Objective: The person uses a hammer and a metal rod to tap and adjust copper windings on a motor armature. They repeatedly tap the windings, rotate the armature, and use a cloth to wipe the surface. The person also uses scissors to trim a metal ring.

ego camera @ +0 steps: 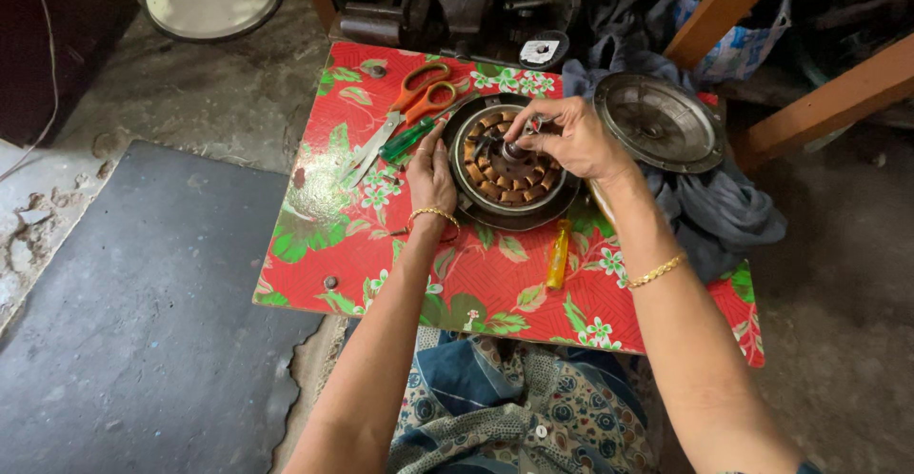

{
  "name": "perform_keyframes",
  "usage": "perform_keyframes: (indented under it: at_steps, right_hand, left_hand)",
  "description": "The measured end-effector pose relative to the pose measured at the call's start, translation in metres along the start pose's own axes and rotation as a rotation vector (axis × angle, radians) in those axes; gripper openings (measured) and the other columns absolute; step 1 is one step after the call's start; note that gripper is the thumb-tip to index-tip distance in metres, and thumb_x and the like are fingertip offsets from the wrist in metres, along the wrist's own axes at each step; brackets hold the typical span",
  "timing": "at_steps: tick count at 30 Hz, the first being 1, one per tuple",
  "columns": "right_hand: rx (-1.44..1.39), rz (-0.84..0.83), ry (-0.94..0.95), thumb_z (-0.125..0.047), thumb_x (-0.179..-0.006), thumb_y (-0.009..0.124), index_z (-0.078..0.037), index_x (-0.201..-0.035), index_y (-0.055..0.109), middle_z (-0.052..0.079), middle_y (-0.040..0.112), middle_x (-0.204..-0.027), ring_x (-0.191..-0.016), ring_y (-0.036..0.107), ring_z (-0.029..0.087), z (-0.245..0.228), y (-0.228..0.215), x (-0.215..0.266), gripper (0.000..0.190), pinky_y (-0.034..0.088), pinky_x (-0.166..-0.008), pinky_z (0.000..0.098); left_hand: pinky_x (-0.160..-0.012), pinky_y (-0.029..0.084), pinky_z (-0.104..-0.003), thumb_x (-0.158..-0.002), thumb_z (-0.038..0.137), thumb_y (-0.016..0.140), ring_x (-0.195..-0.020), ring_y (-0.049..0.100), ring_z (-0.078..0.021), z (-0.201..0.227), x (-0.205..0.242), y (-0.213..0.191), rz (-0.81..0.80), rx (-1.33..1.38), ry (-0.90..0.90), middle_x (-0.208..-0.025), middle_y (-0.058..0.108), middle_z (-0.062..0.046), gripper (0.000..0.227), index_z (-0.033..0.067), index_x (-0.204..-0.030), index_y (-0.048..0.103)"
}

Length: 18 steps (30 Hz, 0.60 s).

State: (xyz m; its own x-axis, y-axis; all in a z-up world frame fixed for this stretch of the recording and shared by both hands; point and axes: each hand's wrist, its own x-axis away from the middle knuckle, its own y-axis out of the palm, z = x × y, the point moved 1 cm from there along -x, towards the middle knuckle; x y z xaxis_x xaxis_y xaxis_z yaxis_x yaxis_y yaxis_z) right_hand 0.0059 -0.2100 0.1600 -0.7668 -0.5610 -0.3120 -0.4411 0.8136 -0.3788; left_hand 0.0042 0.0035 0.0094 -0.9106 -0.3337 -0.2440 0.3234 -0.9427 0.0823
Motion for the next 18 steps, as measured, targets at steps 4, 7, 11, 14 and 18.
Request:
perform_keyframes:
  at_steps: [4,7,11,14,18]
  right_hand:
    - [0.208,0.158,-0.043,-0.005,-0.091,0.078,-0.002,-0.098,0.075,0.005,0.079,-0.097,-0.092,0.072,0.011,-0.006,0.009,0.000,0.008,0.056,-0.085,0.0276]
    - [0.399,0.410,-0.104,-0.012,-0.092,0.081,-0.001,-0.097,0.074,0.010,0.078,-0.094,-0.086,0.076,0.018,-0.010,0.031,0.004,0.013,0.057,-0.080,0.0304]
    - [0.491,0.632,-0.026,-0.019,-0.089,0.085,0.001,-0.091,0.069,0.015,0.075,-0.084,-0.079,0.077,0.027,-0.008,0.049,0.011,0.026,0.056,-0.073,0.0352]
    - [0.519,0.570,-0.139,-0.020,-0.087,0.086,0.000,-0.092,0.070,0.016,0.075,-0.086,-0.079,0.076,0.031,-0.012,0.046,0.012,0.026,0.055,-0.072,0.0381]
    - [0.437,0.477,-0.066,-0.010,-0.086,0.084,0.000,-0.091,0.071,0.011,0.076,-0.084,-0.077,0.075,0.022,-0.017,0.038,0.014,0.017,0.056,-0.072,0.0328]
  left_hand:
    - [-0.092,0.049,-0.026,-0.108,0.011,0.048,-0.099,0.060,-0.0112,0.000,0.001,0.000,0.011,-0.022,0.042,-0.116,0.072,-0.011,0.036,0.0003,-0.139,0.062]
    - [-0.099,0.048,-0.027,-0.108,0.011,0.047,-0.110,0.064,-0.0123,0.001,-0.002,0.000,0.022,-0.002,0.109,-0.123,0.071,-0.012,0.035,-0.0009,-0.138,0.060]
    - [-0.098,0.049,-0.027,-0.107,0.010,0.046,-0.108,0.063,-0.0129,-0.005,-0.001,-0.001,0.005,0.026,0.074,-0.123,0.071,-0.012,0.036,-0.0010,-0.139,0.059]
    - [-0.098,0.050,-0.027,-0.108,0.010,0.047,-0.107,0.064,-0.0128,-0.005,0.000,-0.001,0.011,0.008,0.094,-0.122,0.072,-0.012,0.036,-0.0009,-0.139,0.060]
    - [-0.100,0.048,-0.027,-0.109,0.009,0.047,-0.111,0.063,-0.0130,0.001,0.001,0.000,-0.006,0.036,0.149,-0.125,0.070,-0.012,0.034,-0.0008,-0.140,0.059]
